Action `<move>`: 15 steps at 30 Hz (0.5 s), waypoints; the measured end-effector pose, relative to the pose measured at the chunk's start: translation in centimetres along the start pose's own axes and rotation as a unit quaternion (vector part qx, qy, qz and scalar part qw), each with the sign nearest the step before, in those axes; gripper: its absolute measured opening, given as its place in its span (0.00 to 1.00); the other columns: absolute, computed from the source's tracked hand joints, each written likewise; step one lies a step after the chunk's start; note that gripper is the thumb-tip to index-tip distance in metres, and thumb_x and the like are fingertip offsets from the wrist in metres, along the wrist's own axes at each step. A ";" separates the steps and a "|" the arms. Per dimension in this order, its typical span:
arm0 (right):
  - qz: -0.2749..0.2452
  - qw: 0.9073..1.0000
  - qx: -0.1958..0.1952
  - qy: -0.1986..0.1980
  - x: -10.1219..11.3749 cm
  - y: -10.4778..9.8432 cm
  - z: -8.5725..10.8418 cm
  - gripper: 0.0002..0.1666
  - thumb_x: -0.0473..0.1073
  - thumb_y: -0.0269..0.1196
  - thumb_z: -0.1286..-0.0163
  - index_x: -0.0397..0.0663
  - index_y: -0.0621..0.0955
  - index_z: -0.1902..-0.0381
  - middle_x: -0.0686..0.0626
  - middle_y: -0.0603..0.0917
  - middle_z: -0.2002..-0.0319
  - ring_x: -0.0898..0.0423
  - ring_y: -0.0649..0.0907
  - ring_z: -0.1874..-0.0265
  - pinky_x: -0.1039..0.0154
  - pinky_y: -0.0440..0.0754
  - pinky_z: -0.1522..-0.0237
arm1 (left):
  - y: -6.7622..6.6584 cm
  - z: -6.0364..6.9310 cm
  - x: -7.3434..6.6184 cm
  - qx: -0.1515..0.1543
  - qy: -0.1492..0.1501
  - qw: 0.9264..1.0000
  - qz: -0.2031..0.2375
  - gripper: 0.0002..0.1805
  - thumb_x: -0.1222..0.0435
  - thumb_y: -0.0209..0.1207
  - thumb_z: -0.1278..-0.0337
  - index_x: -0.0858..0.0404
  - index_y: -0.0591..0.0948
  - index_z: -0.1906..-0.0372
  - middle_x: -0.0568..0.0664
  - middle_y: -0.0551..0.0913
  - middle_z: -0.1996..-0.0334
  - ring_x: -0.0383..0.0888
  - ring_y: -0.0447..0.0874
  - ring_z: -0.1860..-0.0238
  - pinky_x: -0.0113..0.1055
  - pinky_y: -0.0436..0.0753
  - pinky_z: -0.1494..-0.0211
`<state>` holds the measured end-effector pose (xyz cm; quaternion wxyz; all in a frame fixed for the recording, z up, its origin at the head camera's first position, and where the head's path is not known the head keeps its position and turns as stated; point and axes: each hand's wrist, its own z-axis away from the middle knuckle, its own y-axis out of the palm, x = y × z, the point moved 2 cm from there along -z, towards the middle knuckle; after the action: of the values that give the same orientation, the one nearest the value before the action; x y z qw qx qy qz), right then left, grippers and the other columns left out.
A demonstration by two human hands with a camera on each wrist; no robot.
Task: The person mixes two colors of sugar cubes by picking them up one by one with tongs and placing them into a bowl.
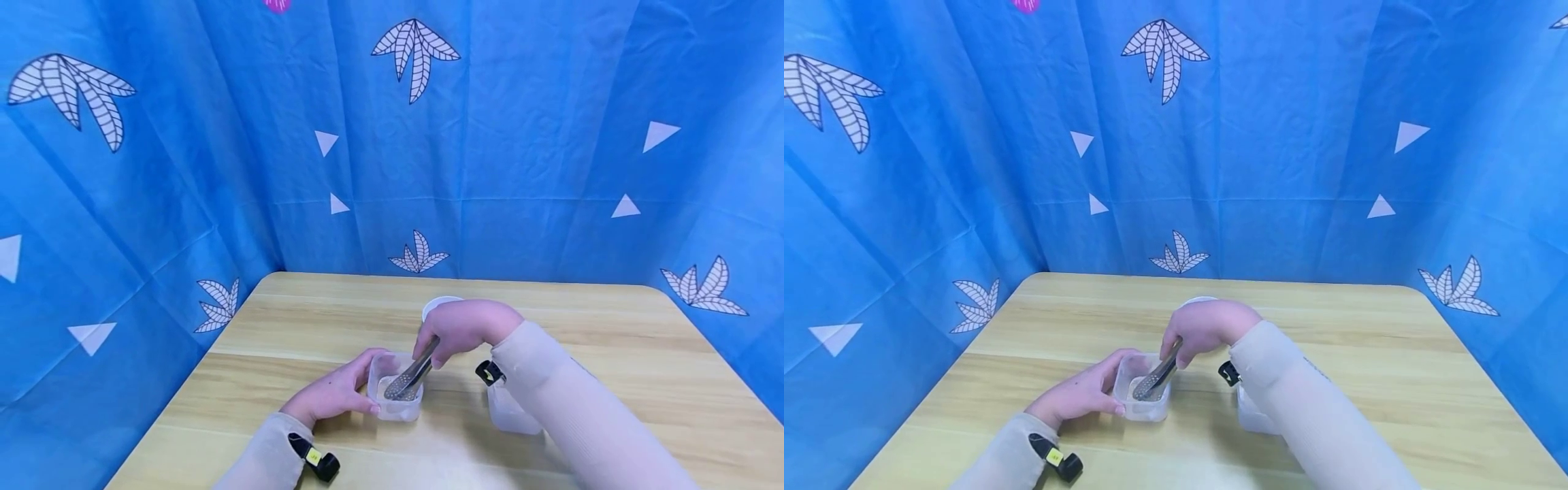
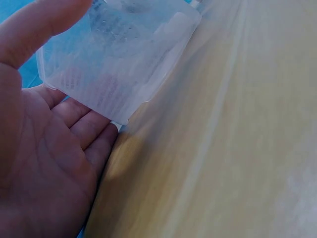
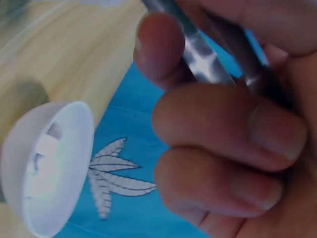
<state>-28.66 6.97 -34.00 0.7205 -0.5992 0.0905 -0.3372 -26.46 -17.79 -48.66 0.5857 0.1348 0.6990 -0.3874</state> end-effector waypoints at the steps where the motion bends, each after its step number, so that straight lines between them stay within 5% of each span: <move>1: 0.007 1.000 -0.002 0.005 0.3 -0.1 0.1 0.17 0.37 0.72 0.40 0.63 0.91 0.54 0.67 0.85 0.63 0.64 0.78 0.63 0.64 0.77 0.56 | 0.0 0.0 0.0 0.000 -0.001 1.000 -0.001 0.48 0.58 0.72 0.51 0.50 0.59 0.25 0.44 0.69 0.30 0.44 0.64 0.28 0.34 0.59 0.26; 12: 0.128 0.987 0.015 0.090 4.4 -0.5 -0.2 0.13 0.39 0.74 0.43 0.67 0.90 0.65 0.66 0.82 0.68 0.61 0.78 0.69 0.62 0.78 0.63 | 0.1 0.0 0.2 0.014 0.023 1.000 0.011 0.47 0.60 0.71 0.48 0.52 0.59 0.24 0.50 0.69 0.29 0.50 0.66 0.29 0.35 0.63 0.28; 15: 0.155 0.984 0.007 0.088 4.8 -0.3 -0.2 0.12 0.38 0.73 0.42 0.67 0.88 0.71 0.65 0.80 0.73 0.60 0.75 0.73 0.63 0.77 0.67 | 0.0 0.0 0.2 0.015 0.025 0.999 0.015 0.47 0.61 0.71 0.48 0.53 0.59 0.24 0.51 0.69 0.29 0.51 0.67 0.30 0.36 0.64 0.28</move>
<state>-25.23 3.90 -32.49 0.7577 -0.5405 0.2428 -0.2734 -26.52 -17.82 -48.82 0.5716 0.1642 0.7056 -0.3854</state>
